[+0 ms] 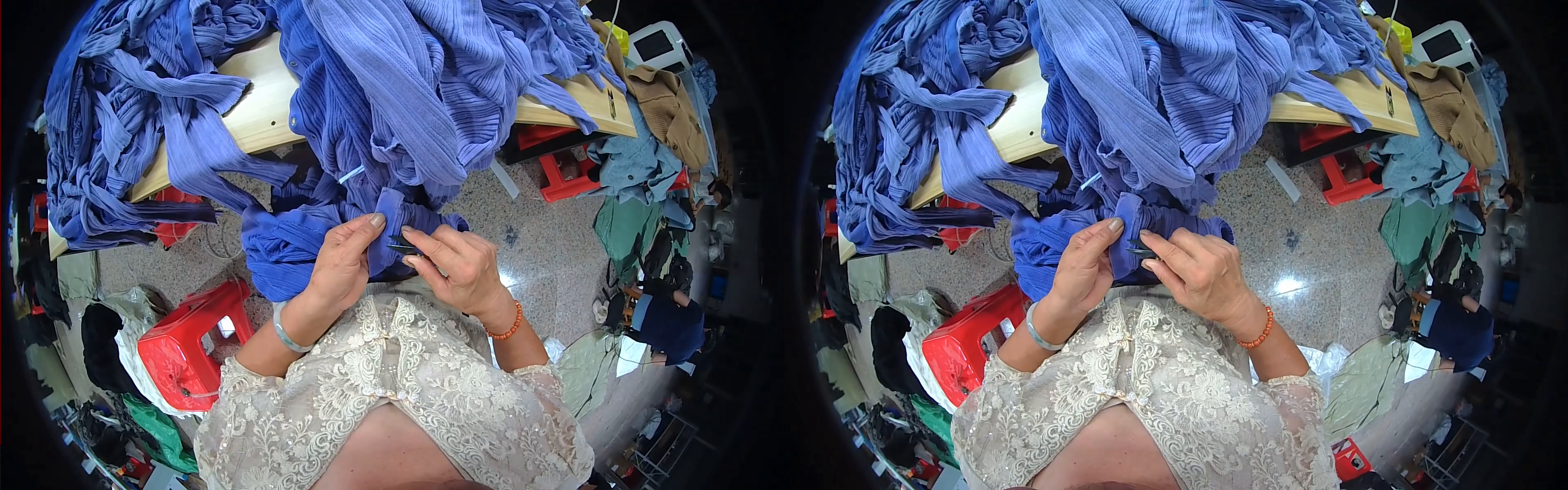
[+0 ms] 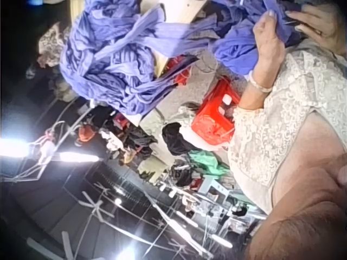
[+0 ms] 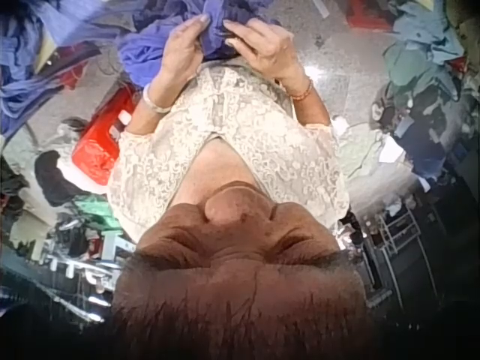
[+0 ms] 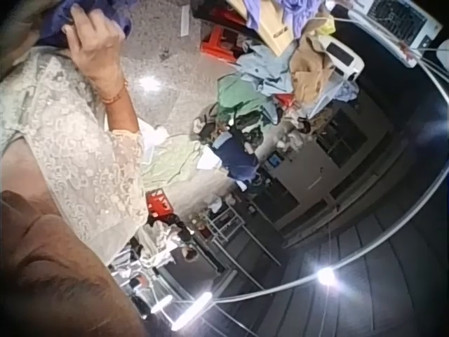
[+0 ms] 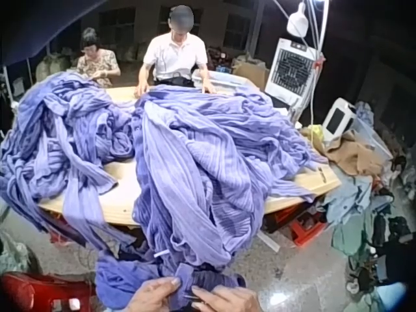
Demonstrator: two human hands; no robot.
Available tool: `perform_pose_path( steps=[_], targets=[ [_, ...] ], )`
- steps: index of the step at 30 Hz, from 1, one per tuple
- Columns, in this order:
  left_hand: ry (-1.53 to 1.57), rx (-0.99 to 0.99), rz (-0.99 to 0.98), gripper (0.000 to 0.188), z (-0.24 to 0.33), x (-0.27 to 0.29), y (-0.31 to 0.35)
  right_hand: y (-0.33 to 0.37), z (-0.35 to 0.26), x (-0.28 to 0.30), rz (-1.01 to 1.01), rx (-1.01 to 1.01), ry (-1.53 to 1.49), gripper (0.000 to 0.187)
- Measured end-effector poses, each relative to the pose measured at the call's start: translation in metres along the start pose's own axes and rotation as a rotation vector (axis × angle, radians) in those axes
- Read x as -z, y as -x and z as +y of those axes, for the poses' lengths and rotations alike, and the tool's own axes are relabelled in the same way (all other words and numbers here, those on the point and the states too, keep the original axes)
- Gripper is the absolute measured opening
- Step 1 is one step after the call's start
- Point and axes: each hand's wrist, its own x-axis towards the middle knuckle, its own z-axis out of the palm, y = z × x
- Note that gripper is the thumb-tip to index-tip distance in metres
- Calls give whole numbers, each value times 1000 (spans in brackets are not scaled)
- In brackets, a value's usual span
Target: Trimming excess threads and finishing edges of blue pleated fabric garments in a factory setting.
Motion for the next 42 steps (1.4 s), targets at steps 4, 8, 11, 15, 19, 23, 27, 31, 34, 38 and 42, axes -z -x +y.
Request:
perform_pose_path(
  steps=[4, 8, 11, 15, 19, 23, 27, 31, 34, 38, 42],
  targets=[
    [14, -13, -9, 21, 0, -1, 0, -1, -2, -1, 6, 14, 21, 34],
    [12, -11, -18, 21, -1, 1, 0, 0, -1, -3, 25, 4, 24, 34],
    [7, -24, -6, 20, -3, 0, 0, 0, -1, -2, 31, 6, 22, 33],
    [-26, -47, 63, 19, -4, 0, -1, -1, -4, 2, -20, 37, 96, 32],
    [-89, -63, 106, 21, -3, 5, -2, -1, -4, 3, 19, 28, 121, 32],
    [-142, -59, 152, 21, 3, 1, 0, 0, -1, 3, 9, 57, 142, 31],
    [-174, -27, 154, 21, 5, 3, 1, 1, 3, 2, 21, 95, 124, 30],
    [-144, 8, 140, 19, 2, 11, -2, 2, 6, 2, 31, 120, 111, 29],
    [-151, 20, 172, 17, 3, 7, -1, 5, 8, 2, 35, 121, 87, 29],
    [-154, 8, 143, 16, 1, 8, -3, 6, 11, 3, 47, 106, 15, 29],
    [-136, 5, 148, 16, 1, 3, -3, 7, 13, 3, 66, 48, -11, 32]
  ],
)
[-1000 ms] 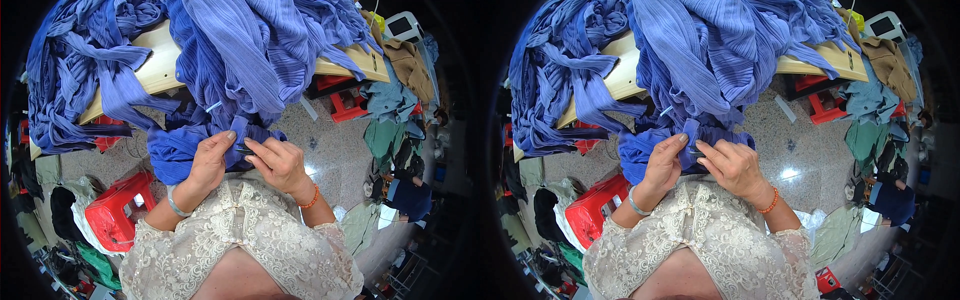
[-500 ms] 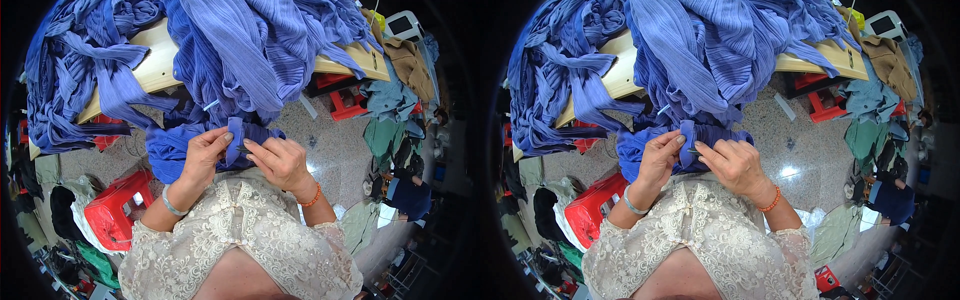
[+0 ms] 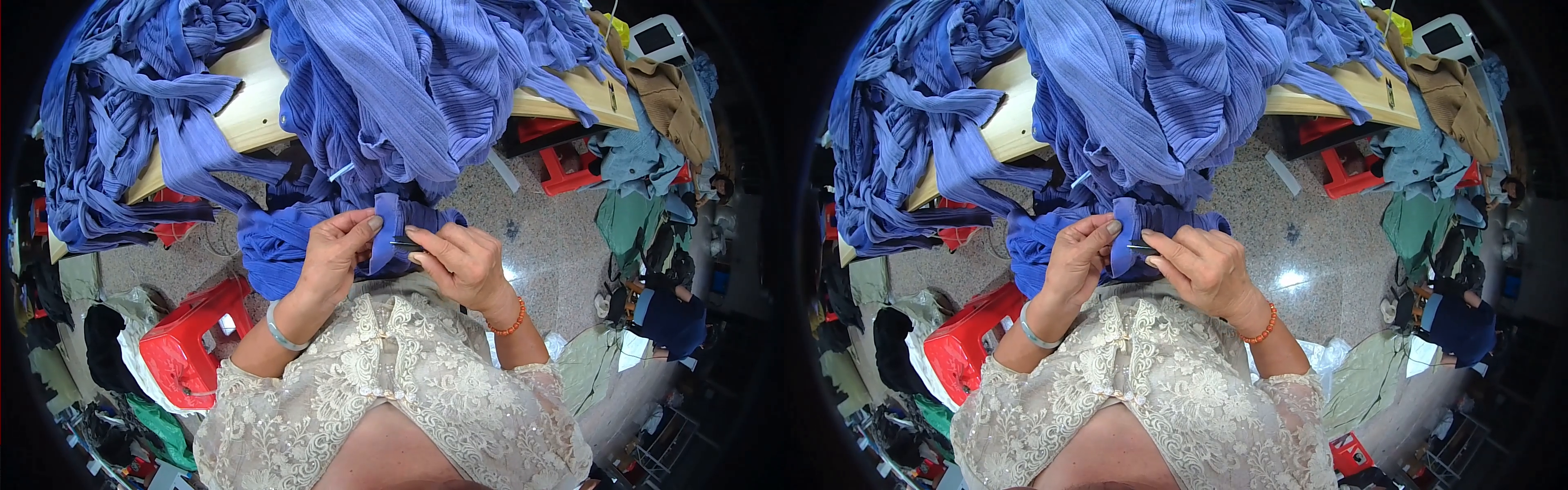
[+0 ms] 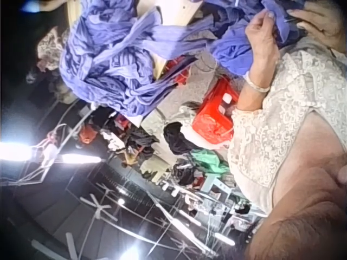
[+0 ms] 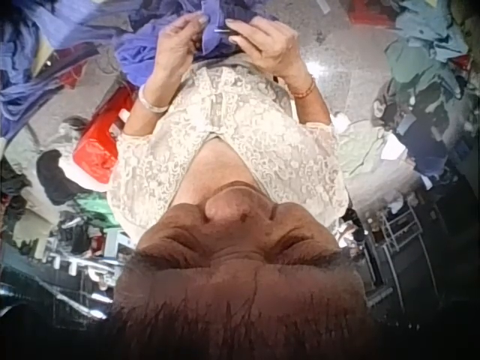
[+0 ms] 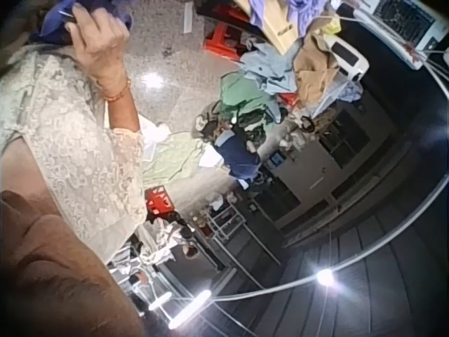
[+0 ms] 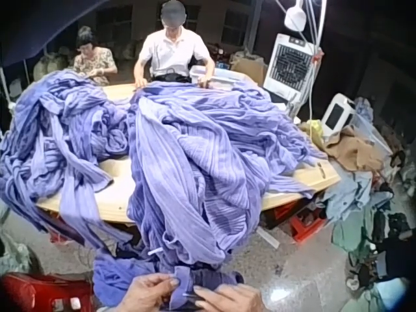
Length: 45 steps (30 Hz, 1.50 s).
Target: Trimming excess threads and finishing edges of blue pleated fabric garments in a factory setting.
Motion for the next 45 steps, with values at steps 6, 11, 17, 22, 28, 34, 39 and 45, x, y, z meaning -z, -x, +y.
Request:
perform_pose_path(
  steps=[6, 11, 17, 22, 28, 34, 39, 45],
  targets=[
    [2, 6, -21, 16, -2, 4, -1, 0, -3, 3, -19, -42, -43, 32],
    [-15, 2, 12, 15, 0, -1, 0, -1, -6, 4, -24, -9, 28, 30],
    [7, 9, -55, 15, -2, 0, -1, 0, 0, 5, 78, -350, -110, 27],
    [-37, 56, -156, 16, 0, -9, 6, -6, 1, 1, -97, -565, -597, 37],
    [-121, -25, -202, 15, 2, -2, 8, -1, 17, -14, -70, -621, -1078, 22],
    [-129, -59, -206, 16, -1, -2, 7, -3, 11, -4, -26, -725, -1093, 21],
    [-185, -69, -239, 18, -2, -6, 7, -2, 4, -7, 5, -424, -705, 15],
    [-369, 1, -339, 23, 5, -10, 9, 1, 8, -3, 80, -459, -742, 15]
  ],
)
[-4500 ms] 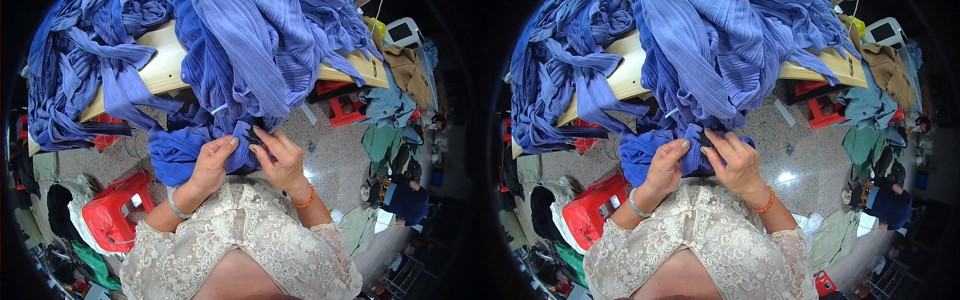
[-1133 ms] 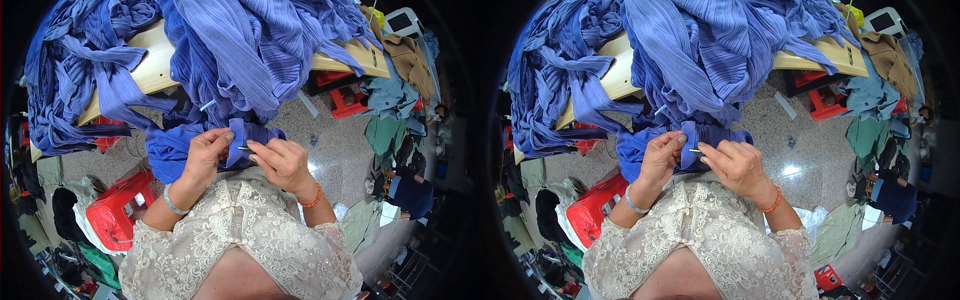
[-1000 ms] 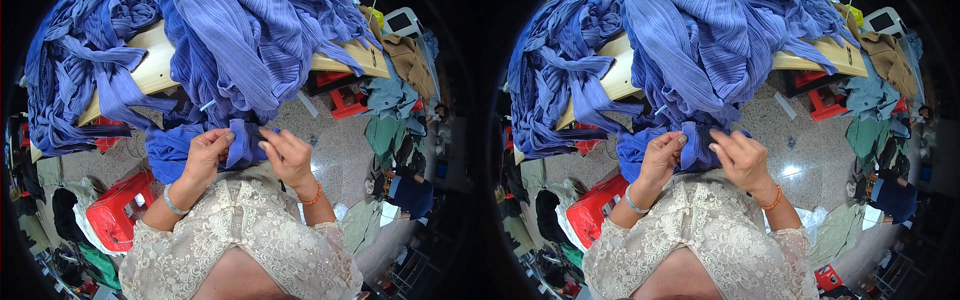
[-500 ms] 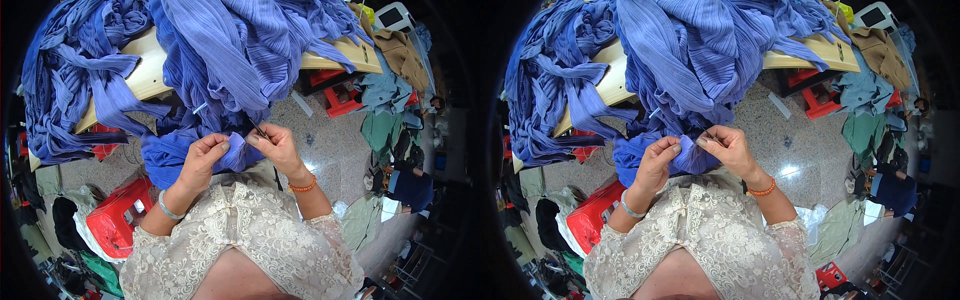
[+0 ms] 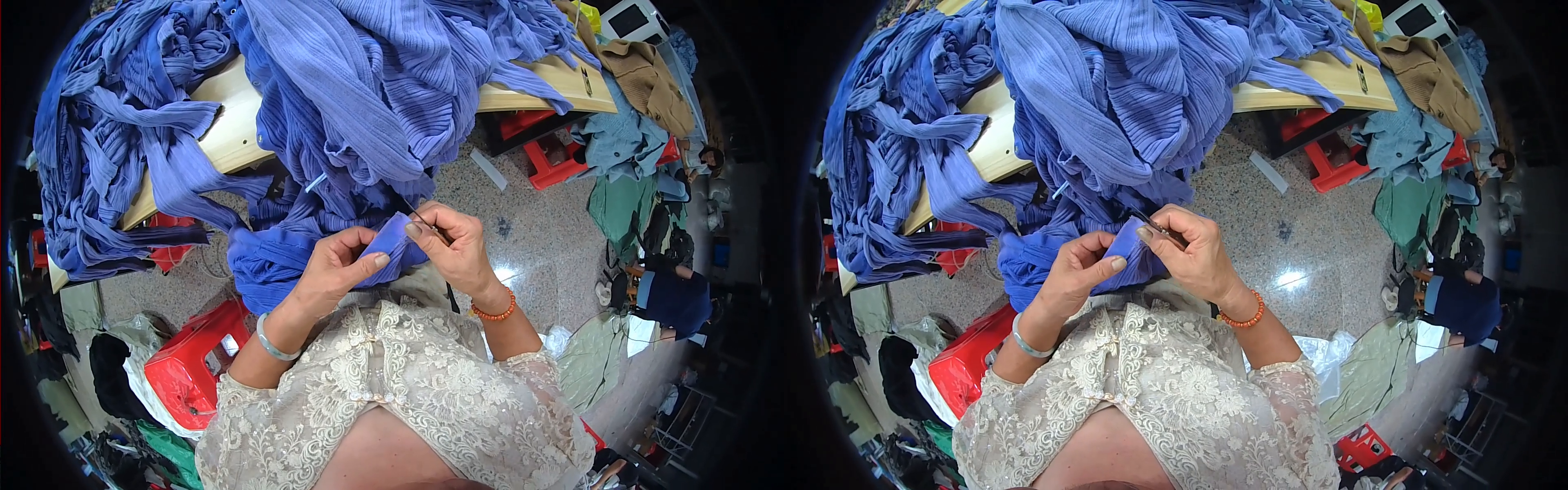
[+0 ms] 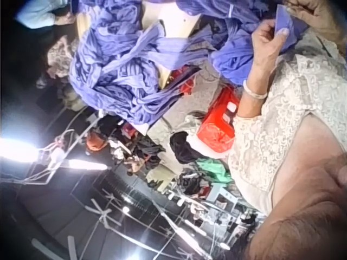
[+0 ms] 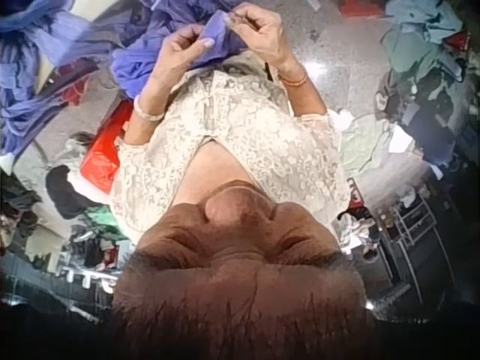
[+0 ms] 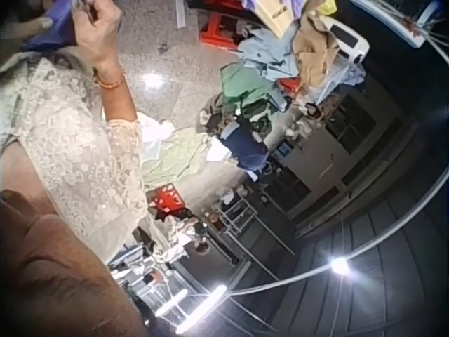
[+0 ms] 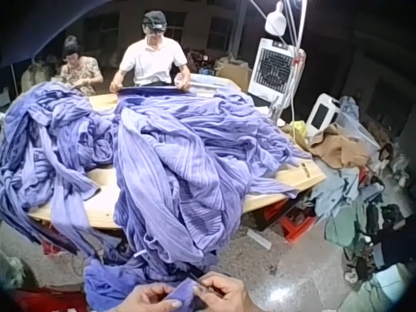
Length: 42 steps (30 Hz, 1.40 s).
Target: Trimming excess threads and finishing edges of blue pleated fabric garments in a factory setting.
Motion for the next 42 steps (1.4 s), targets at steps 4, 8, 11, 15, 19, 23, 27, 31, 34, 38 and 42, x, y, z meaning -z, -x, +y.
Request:
perform_pose_path(
  steps=[4, 8, 11, 15, 19, 23, 27, 31, 34, 38, 42],
  targets=[
    [7, 11, -8, 18, -1, 1, 1, 1, -10, 9, -77, -167, 54, 21],
    [41, 52, -29, 19, 2, 1, 2, 1, 4, 6, -22, -114, -57, 27],
    [40, 72, -55, 20, 8, 0, 1, 1, 3, 7, 80, -175, -116, 29],
    [0, 102, -68, 21, 6, 8, 2, -3, 0, 15, 151, -163, -175, 26],
    [5, 107, -116, 20, 4, 10, 3, -7, 0, 21, 191, -156, -191, 23],
    [88, 106, -67, 23, 1, 10, 1, -11, 3, 20, 208, -150, -211, 22],
    [190, 160, -53, 28, 6, 4, -2, -12, 8, 20, 175, -97, -81, 21],
    [271, 180, -69, 27, 5, 5, -3, -14, 6, 18, 151, -99, 20, 20],
    [332, 128, -13, 24, 1, 6, -5, -17, -5, 16, 145, 87, 473, 27],
    [398, 75, 37, 20, -5, 10, -7, -6, -13, 16, 44, 64, 503, 30],
    [409, 115, 120, 18, -6, 4, -8, 8, -18, 7, 44, 109, 479, 31]
  ],
)
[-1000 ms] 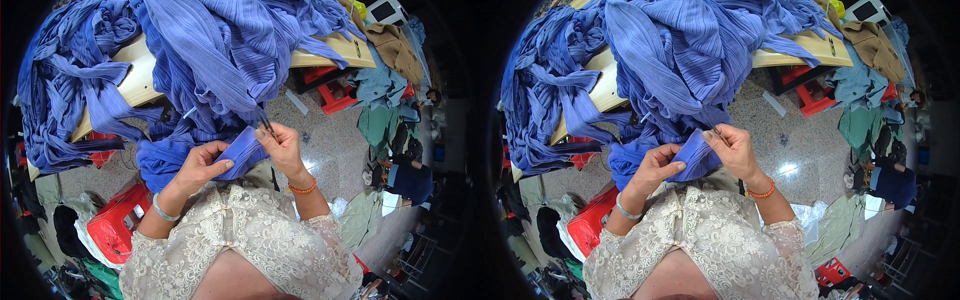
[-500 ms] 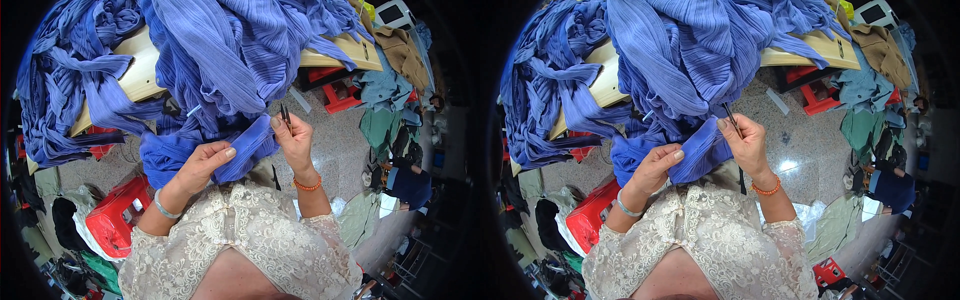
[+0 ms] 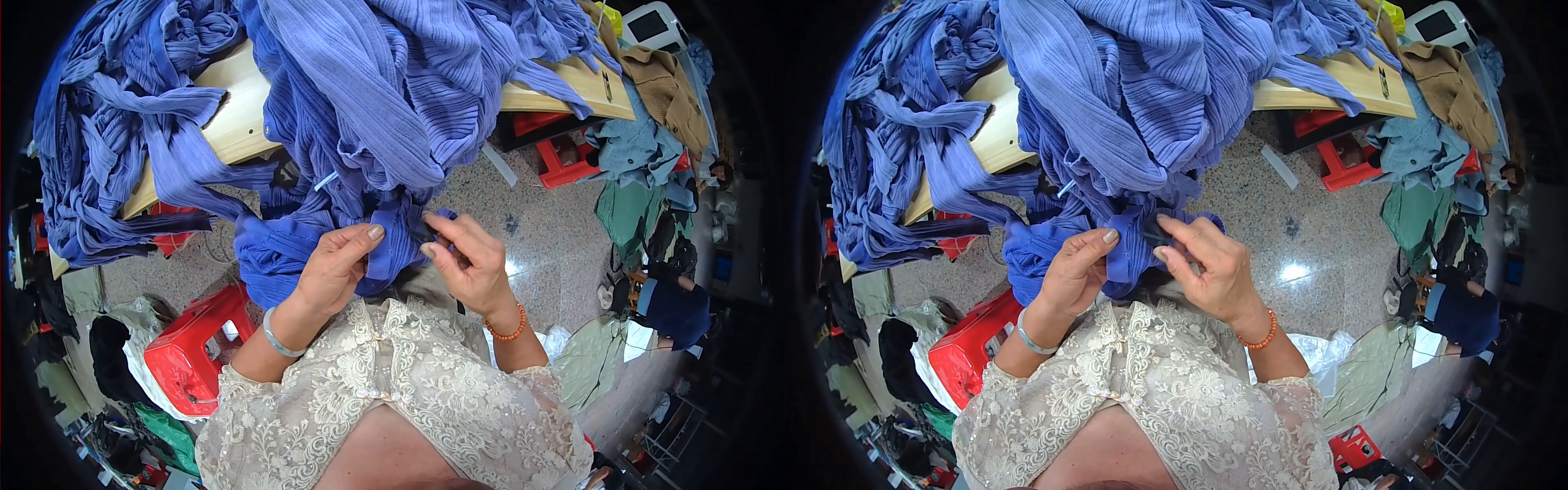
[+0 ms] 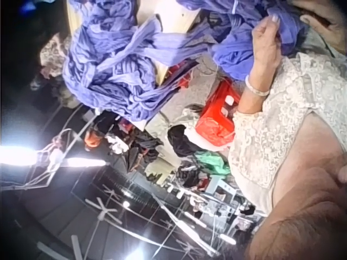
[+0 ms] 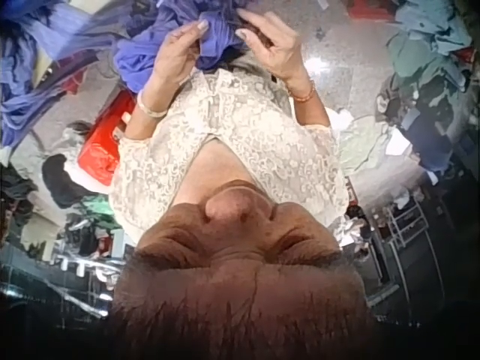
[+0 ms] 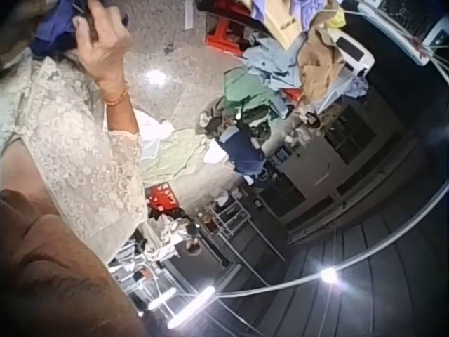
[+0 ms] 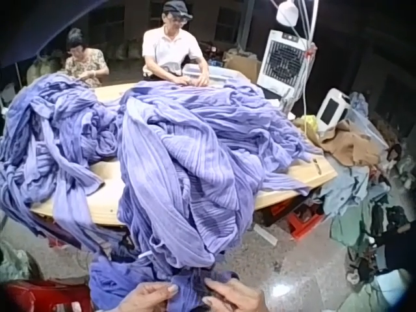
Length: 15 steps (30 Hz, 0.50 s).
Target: Trimming excess threads and finishing edges of blue pleated fabric garments in a factory setting.
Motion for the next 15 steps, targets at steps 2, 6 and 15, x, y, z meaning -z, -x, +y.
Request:
perform_pose_path(
  steps=[2, 6, 15],
  targets=[
    [0, 10, 8, 18, 0, -4, 1, 3, 1, -3, -7, 30, 58, 33],
    [5, 2, 16, 19, 1, -8, 3, 7, 3, -8, 46, 127, 159, 33],
    [7, -15, 10, 18, 0, -7, 2, 6, -2, -7, 2, 157, 186, 35]
  ],
)
